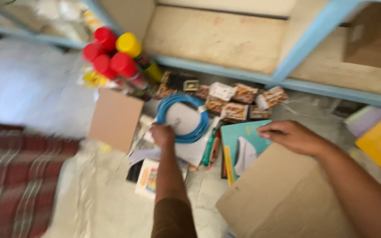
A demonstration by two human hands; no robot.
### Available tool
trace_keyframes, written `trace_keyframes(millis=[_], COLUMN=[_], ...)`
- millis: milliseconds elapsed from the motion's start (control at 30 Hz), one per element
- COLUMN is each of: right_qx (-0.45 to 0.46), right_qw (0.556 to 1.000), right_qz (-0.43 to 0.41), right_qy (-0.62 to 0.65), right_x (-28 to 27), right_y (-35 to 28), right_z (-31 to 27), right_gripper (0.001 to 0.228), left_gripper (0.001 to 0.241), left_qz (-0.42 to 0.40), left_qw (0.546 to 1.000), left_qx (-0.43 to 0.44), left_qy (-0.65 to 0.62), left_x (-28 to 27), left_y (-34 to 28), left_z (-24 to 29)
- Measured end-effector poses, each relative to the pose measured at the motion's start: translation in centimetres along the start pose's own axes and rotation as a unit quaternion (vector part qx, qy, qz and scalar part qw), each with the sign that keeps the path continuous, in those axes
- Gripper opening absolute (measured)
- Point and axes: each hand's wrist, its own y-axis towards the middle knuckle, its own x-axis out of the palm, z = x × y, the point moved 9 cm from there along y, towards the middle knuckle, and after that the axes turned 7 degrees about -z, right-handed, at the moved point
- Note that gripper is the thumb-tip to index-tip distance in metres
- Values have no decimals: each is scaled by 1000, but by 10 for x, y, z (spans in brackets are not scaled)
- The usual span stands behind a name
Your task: Restocking various retail items from the floor onto shelves.
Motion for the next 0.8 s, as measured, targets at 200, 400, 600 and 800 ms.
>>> trace_keyframes(millis=[200, 400, 600, 800], right_qx=[-85, -76, -96, -52], right_qw=[994, 994, 988, 985], right_qz=[26, 23, 58, 122], right_qy=[-57, -73, -110, 113], right_x=[-1, -1, -35, -88], right_y=[1, -5, -26, -101], right_z=[-37, -54, -83, -93], right_gripper=[40, 44, 52, 61], left_gripper=[63, 51, 32, 24], left_qz=[25, -86, -208, -393], left_qw=[995, 939, 859, 785], left_qx=[99, 149, 190, 236], left_qy=[-5, -298, -428, -417], left_x=[26, -43, -123, -163], left_y=[60, -7, -85, -220], left_z=[-33, 22, 95, 227])
